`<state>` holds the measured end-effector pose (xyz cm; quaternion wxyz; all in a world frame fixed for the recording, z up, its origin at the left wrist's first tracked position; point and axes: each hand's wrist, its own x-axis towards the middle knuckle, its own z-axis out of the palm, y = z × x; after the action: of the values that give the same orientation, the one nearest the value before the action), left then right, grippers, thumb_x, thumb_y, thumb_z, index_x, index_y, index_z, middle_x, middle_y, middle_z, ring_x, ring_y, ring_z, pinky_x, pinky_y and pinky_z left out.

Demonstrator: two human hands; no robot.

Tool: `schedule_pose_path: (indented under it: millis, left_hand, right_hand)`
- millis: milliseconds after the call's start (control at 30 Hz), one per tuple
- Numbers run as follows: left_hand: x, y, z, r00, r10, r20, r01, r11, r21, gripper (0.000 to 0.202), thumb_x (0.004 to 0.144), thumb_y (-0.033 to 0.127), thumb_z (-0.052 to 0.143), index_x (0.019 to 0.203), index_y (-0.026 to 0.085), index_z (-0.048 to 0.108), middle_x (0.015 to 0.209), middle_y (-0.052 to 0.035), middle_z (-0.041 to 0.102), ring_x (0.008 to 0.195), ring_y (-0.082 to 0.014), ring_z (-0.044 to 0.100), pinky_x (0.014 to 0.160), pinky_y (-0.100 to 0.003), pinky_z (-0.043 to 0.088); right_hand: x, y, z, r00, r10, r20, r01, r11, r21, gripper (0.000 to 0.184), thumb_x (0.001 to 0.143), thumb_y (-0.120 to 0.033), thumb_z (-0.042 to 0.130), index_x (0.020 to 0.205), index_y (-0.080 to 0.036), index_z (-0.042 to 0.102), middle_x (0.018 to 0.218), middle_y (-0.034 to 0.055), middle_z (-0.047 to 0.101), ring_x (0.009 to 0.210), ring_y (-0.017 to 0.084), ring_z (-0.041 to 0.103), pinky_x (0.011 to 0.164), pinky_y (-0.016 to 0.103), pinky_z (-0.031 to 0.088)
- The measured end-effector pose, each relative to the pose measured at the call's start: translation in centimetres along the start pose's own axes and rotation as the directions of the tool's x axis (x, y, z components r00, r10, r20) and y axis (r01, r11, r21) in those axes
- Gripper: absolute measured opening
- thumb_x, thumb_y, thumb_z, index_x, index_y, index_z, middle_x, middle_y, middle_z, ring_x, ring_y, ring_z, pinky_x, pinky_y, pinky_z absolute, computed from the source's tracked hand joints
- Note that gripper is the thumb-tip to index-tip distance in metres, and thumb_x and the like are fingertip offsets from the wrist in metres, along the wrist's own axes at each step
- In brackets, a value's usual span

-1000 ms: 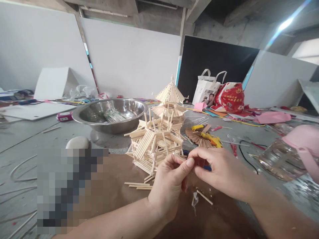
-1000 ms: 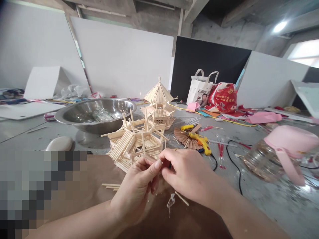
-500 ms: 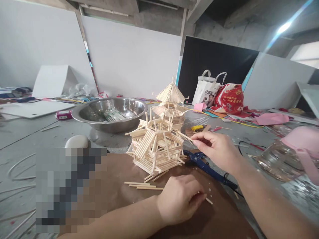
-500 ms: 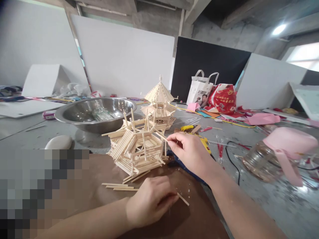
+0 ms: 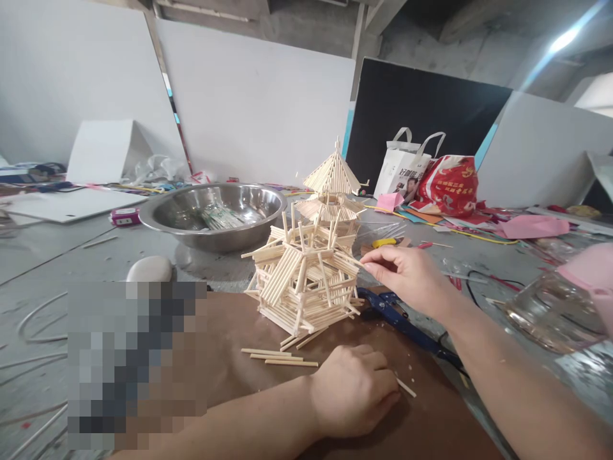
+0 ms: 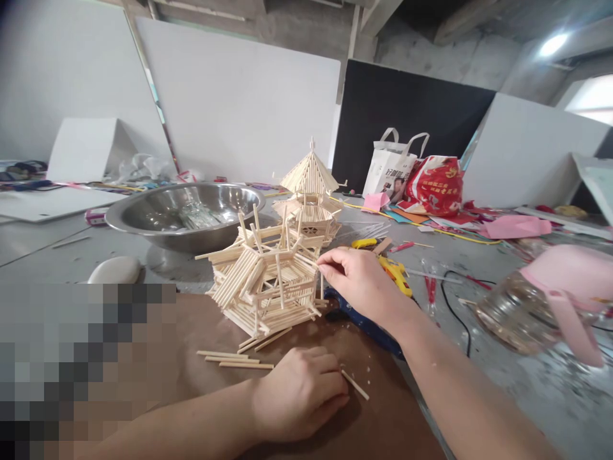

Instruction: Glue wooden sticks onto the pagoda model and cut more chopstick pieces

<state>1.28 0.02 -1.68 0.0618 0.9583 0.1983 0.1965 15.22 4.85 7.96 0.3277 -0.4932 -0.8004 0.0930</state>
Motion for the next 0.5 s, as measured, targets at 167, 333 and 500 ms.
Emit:
schedule_pose_path:
  millis: [167, 333, 500]
  left_hand:
    - [-0.06, -0.05, 0.07, 1.000, 0.005, 0.009, -0.005, 1.000, 0.001, 0.018, 0.078, 0.028, 0.042, 0.068, 0.017, 0.052, 0.070, -0.0018, 0.056, 0.060, -0.0105, 0.047, 0.052, -0.022, 0.032]
    - [-0.02, 0.08, -0.04, 1.000, 0.004, 0.007, -0.004, 1.000, 0.002, 0.018, 0.078, 0.027, 0.042, 0.067, 0.017, 0.051, 0.069, -0.0020, 0.055, 0.060, -0.0100, 0.047, 0.053, -0.022, 0.032]
    - [-0.03, 0.05, -0.01, 1.000, -0.002, 0.011, 0.002, 1.000, -0.004, 0.017, 0.078, 0.027, 0.042, 0.068, 0.017, 0.053, 0.069, -0.0020, 0.055, 0.060, -0.0106, 0.047, 0.052, -0.023, 0.033]
  right_hand:
    - [0.14, -0.18, 0.19, 1.000, 0.002, 0.002, -0.002, 1.000, -0.015, 0.017, 0.074, -0.026, 0.046, 0.078, -0.020, 0.062, 0.076, -0.0002, 0.065, 0.064, 0.012, 0.056, 0.058, 0.021, 0.041]
    - [0.16, -0.10, 0.28, 1.000, 0.005, 0.009, -0.005, 1.000, -0.011, 0.018, 0.074, -0.025, 0.046, 0.078, -0.020, 0.062, 0.077, 0.0001, 0.065, 0.065, 0.012, 0.057, 0.059, 0.021, 0.042]
    - [0.22, 0.05, 0.44, 1.000, 0.011, 0.004, -0.011, 1.000, -0.011, 0.019, 0.074, -0.027, 0.045, 0.078, -0.020, 0.063, 0.077, 0.0006, 0.065, 0.063, 0.012, 0.056, 0.057, 0.022, 0.041]
